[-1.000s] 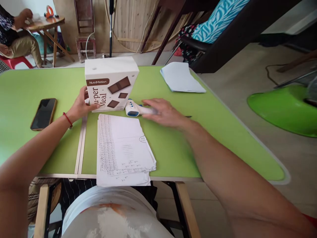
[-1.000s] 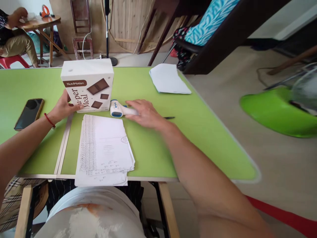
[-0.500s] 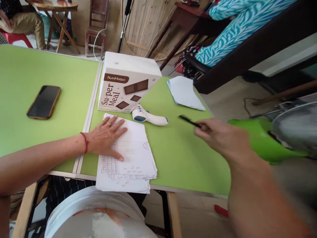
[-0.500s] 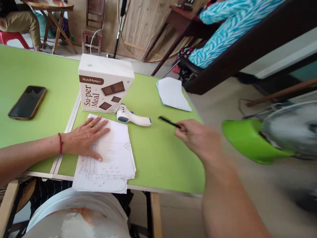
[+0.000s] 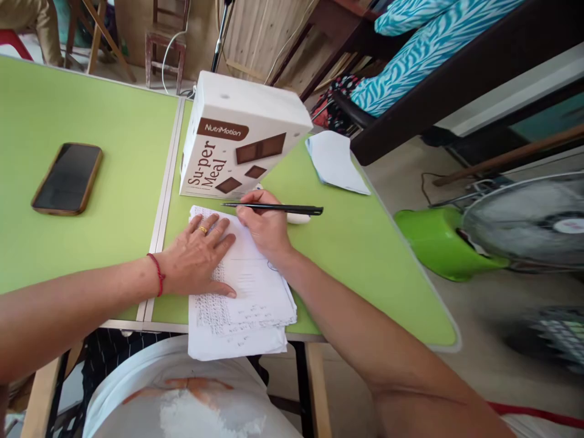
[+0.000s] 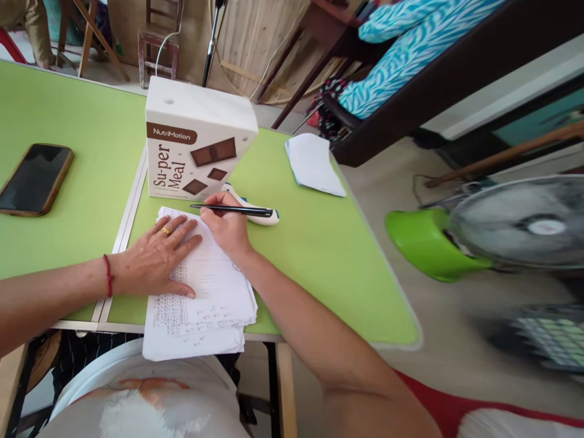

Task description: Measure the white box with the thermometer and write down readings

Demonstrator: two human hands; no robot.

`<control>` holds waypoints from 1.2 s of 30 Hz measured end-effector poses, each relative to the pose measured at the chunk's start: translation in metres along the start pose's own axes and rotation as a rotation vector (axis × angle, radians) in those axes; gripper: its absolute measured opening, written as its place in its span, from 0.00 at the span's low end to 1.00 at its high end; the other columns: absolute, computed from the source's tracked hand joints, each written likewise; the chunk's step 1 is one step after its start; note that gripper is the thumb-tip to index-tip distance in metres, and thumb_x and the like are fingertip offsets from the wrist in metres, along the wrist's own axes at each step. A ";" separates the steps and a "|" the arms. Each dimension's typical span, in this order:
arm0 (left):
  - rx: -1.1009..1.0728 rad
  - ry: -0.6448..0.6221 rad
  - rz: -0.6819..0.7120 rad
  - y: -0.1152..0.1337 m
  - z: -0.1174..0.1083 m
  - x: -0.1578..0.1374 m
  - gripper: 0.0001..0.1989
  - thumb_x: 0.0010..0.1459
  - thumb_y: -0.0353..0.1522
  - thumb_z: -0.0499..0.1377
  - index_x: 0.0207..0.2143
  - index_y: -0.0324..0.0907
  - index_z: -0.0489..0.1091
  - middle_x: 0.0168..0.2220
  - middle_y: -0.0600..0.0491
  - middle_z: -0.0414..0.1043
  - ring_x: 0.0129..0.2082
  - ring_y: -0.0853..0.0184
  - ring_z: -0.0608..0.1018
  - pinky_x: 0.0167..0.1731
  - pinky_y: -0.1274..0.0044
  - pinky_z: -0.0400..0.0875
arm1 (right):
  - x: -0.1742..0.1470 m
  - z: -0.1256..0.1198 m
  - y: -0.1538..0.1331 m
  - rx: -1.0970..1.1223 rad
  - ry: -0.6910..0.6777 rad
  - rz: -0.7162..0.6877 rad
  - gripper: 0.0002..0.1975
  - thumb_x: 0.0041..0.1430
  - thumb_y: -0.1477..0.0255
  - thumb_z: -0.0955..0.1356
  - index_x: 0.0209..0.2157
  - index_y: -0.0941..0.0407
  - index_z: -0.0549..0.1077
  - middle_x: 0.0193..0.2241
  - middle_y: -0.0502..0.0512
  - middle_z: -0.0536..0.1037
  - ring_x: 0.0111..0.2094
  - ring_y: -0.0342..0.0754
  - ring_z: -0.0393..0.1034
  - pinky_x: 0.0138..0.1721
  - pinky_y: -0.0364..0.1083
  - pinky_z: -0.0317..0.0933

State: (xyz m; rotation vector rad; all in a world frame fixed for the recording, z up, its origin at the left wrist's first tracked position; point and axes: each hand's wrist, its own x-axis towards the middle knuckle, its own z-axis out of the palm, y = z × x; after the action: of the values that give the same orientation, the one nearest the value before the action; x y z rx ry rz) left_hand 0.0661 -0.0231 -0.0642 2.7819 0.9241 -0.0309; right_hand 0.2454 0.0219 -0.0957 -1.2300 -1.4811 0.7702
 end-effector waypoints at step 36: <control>0.067 -0.016 0.007 0.004 -0.004 -0.004 0.52 0.59 0.59 0.59 0.69 0.25 0.56 0.71 0.24 0.50 0.71 0.32 0.54 0.67 0.47 0.50 | -0.005 0.007 -0.001 -0.285 0.048 -0.120 0.07 0.53 0.71 0.65 0.23 0.50 0.64 0.20 0.47 0.70 0.26 0.47 0.65 0.33 0.48 0.65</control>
State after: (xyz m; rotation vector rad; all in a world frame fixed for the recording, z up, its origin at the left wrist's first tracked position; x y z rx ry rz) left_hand 0.0656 -0.0275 -0.0587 2.8418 0.9266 -0.0842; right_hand 0.2381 0.0182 -0.0986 -1.3452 -1.6483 0.4574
